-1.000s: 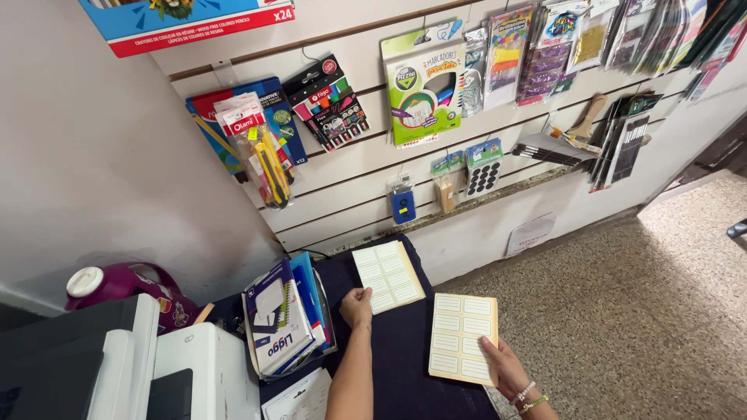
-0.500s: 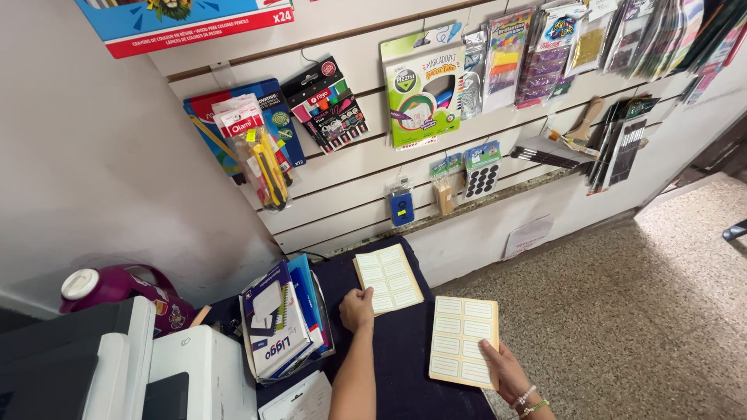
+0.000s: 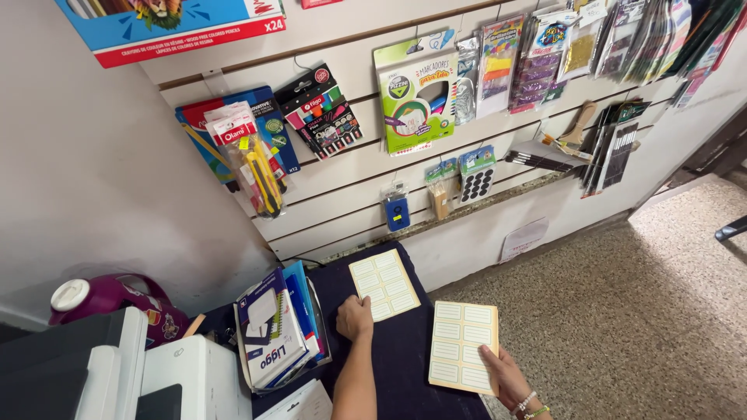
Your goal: The person organizes stationery items on a table in a store. They handle a small notepad, a yellow sticky note pad, and a brown cardboard box, moving them around and stacking them. The person also picks up and examines a small white box labeled 'Liggo'.
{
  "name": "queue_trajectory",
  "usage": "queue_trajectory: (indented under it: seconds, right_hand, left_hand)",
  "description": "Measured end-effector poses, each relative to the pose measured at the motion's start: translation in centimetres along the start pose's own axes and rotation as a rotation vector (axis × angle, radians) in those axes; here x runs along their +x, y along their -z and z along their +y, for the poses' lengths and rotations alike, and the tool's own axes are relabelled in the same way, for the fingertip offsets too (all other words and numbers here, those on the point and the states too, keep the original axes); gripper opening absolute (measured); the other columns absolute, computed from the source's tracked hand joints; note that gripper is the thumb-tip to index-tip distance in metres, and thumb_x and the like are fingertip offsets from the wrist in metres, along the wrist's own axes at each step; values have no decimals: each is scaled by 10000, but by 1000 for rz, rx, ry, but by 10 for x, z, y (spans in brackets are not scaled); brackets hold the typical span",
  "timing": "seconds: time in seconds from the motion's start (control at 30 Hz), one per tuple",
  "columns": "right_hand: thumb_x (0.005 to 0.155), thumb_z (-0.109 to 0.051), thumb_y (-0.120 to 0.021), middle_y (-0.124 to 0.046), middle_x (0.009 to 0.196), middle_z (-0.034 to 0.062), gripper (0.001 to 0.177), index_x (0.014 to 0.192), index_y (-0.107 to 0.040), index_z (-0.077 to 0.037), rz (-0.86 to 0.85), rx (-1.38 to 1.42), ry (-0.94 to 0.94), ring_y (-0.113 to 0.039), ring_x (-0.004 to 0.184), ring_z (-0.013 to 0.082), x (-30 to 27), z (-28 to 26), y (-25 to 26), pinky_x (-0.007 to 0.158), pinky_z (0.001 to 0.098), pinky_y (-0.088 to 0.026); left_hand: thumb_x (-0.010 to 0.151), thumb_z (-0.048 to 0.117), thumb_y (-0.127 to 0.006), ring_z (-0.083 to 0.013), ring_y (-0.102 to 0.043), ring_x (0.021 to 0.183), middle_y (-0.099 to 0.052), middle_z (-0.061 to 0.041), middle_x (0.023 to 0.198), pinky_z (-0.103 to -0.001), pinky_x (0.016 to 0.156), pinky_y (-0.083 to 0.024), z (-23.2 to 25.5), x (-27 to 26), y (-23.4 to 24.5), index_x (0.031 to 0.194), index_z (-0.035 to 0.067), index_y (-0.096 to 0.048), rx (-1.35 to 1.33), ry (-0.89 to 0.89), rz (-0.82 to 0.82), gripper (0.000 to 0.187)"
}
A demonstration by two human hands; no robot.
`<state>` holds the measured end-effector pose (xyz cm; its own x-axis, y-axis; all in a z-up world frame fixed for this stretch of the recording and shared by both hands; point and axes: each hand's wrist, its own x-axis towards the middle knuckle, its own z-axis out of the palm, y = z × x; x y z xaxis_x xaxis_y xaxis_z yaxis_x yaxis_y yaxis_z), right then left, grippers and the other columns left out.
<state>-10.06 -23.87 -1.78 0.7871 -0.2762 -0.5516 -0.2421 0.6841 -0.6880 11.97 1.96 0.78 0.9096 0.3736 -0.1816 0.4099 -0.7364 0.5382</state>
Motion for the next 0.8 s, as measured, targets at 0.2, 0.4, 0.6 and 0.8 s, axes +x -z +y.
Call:
queue_trajectory:
  seconds: [0.2,0.4,0.6,0.8]
  right_hand:
    - [939,-139,-642,-703,1216,273,397,1288,-606,47,-7,-15,8,-677,974,408,-3,-2,-2,824,567,-585]
    - [945,-138,-638,-707,1200,259,397,1294,-613,49,-39,-17,11,-681,969,397,0,1,-2,819,553,-586]
    - [955,-140,-623,-700,1214,281,390,1291,-598,56,-34,-63,-7,-676,983,425,-5,-1,-13,824,575,-586]
    - [962,-120,-621,-690,1228,262,367,1293,-593,37,-22,-38,-20,-665,1003,405,-4,-1,-13,837,570,-581]
  left_hand:
    - [878,503,-697,-376,-726,864,-751,-100,878,-496,724,-538,-1,2,-3,747,185,-693,12,8,-2,343]
    - [852,542,-716,-396,-699,851,-732,-113,806,-511,733,-511,-10,-2,4,657,175,-600,-81,-11,7,431]
    - [848,499,-727,-364,-683,774,-700,-89,685,-497,705,-478,-25,-10,0,615,165,-564,-189,-93,33,439]
    - [824,452,-750,-289,-683,641,-692,-20,592,-427,697,-471,-36,-29,-7,590,154,-598,-355,-290,19,408]
